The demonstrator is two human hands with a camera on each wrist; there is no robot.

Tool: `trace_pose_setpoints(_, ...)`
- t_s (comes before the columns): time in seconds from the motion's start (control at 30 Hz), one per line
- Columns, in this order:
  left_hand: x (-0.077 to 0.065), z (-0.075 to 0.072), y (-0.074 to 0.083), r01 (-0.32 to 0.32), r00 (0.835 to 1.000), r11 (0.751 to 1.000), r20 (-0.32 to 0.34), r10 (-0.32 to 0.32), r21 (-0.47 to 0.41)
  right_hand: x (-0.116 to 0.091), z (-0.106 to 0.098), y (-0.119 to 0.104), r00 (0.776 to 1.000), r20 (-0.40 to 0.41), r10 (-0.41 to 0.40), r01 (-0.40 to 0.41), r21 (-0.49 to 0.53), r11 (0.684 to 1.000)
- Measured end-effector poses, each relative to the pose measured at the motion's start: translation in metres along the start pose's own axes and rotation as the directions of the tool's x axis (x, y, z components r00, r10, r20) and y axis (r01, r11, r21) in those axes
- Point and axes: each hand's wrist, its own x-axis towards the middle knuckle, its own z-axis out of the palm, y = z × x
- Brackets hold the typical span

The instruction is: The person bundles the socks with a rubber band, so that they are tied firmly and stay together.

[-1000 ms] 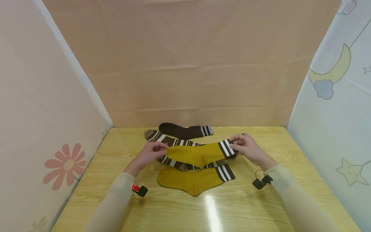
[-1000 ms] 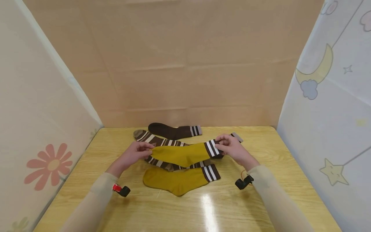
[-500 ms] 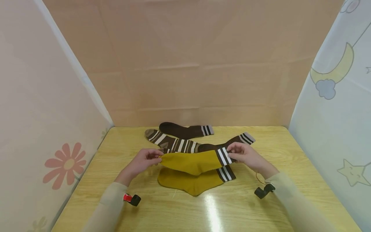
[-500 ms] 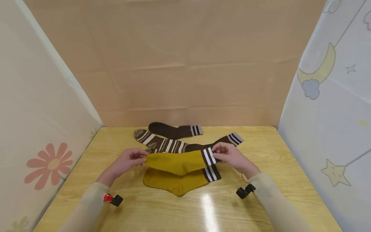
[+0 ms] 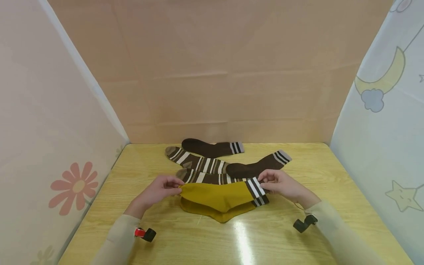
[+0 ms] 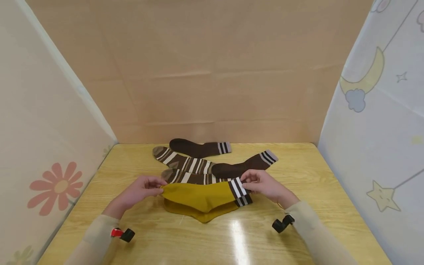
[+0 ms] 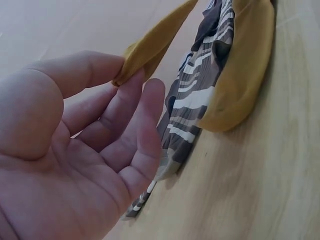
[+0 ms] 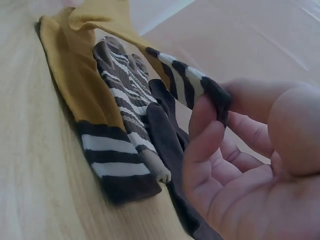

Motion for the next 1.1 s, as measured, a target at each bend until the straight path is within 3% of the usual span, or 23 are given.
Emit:
trace_pose_setpoints(0.23,-0.003,0.003,-0.009,0.016,0.999,1.000,0.039,-0.016,-0.008,-0.001,0.006,0.004,0.998,0.063,0.022,-0.023,0.014,1.000)
trace_pose_setpoints(0.53,-0.002,0.008,-0.021,0.011,0.999,0.999,0.051,-0.013,0.045,0.001,0.010,0.018,0.997,0.070,-0.015,0.025,-0.144,0.989)
trace_pose_setpoints(0.63,-0.002,0.009,-0.022,-0.014,0.998,0.997,0.066,0.009,0.077,0.000,0.013,0.017,0.997,0.073,-0.008,0.022,-0.192,0.981)
trace_pose_setpoints(0.87,-0.002,0.011,-0.020,-0.008,0.996,0.988,0.089,-0.006,0.157,-0.001,0.015,0.014,0.997,0.078,0.013,0.008,-0.261,0.965)
trace_pose_setpoints(1.1,-0.002,0.013,-0.021,-0.025,0.994,0.982,0.107,0.005,0.186,-0.001,0.014,0.011,0.997,0.072,-0.005,0.030,-0.341,0.940)
